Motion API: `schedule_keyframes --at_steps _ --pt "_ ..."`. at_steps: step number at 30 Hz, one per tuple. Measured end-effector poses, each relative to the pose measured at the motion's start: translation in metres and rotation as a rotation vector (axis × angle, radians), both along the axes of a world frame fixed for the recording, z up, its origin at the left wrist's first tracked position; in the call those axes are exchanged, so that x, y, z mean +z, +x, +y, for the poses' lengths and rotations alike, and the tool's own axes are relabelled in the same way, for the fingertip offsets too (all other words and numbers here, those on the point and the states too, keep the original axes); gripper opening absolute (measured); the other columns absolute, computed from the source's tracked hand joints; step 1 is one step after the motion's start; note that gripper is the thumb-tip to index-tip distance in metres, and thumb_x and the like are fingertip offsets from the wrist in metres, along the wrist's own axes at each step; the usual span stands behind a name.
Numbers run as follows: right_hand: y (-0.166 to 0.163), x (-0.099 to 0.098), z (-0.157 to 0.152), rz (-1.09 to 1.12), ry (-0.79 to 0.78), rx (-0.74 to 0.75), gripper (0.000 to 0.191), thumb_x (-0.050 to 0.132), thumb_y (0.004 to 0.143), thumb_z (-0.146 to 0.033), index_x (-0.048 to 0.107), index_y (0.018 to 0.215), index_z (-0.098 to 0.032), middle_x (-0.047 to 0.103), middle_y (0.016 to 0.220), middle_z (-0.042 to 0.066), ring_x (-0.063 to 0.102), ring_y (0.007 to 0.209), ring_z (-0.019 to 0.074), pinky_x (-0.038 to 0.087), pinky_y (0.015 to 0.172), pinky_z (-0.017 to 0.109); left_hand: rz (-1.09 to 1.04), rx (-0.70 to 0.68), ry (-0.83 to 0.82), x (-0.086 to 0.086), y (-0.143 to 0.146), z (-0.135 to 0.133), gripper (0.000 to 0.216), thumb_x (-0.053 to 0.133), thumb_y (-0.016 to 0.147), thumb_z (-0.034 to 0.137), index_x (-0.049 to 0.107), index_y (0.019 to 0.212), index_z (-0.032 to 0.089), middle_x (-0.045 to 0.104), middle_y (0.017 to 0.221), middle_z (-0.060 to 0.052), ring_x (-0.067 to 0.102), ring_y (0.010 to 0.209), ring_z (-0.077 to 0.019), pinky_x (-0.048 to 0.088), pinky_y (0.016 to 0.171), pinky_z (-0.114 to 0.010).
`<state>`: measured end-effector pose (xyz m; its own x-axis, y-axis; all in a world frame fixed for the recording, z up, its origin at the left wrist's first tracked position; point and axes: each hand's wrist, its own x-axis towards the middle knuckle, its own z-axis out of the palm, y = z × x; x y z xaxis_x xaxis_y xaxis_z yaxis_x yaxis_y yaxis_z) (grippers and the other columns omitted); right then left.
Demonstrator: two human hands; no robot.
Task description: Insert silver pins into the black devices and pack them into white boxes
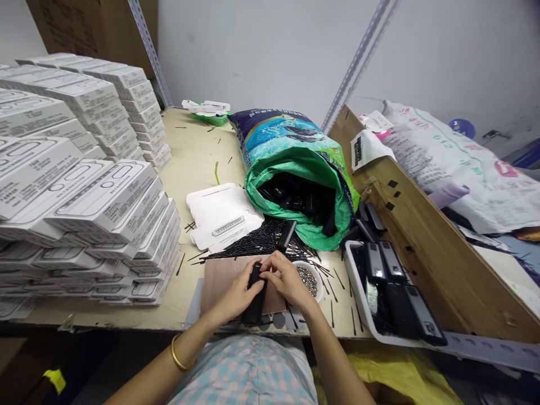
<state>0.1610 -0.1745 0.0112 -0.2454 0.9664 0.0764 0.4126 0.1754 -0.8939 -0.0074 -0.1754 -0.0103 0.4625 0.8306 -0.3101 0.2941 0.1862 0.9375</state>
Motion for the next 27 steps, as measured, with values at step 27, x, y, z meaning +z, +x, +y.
schedule_keyframes --at_steps 27 --pt "0.0042 -0.0047 -0.0022 0.120 -0.134 -0.064 0.009 0.053 0.085 -0.024 0.055 0.079 -0.017 0.058 0.077 0.001 0.052 0.071 0.0132 0.039 0.066 0.024 -0.057 0.071 0.076 0.0071 -0.0062 0.0058 0.029 0.054 0.085 0.045 0.060 0.095 0.019 0.052 0.099 -0.007 0.054 0.087 -0.0193 0.049 0.075 -0.031"
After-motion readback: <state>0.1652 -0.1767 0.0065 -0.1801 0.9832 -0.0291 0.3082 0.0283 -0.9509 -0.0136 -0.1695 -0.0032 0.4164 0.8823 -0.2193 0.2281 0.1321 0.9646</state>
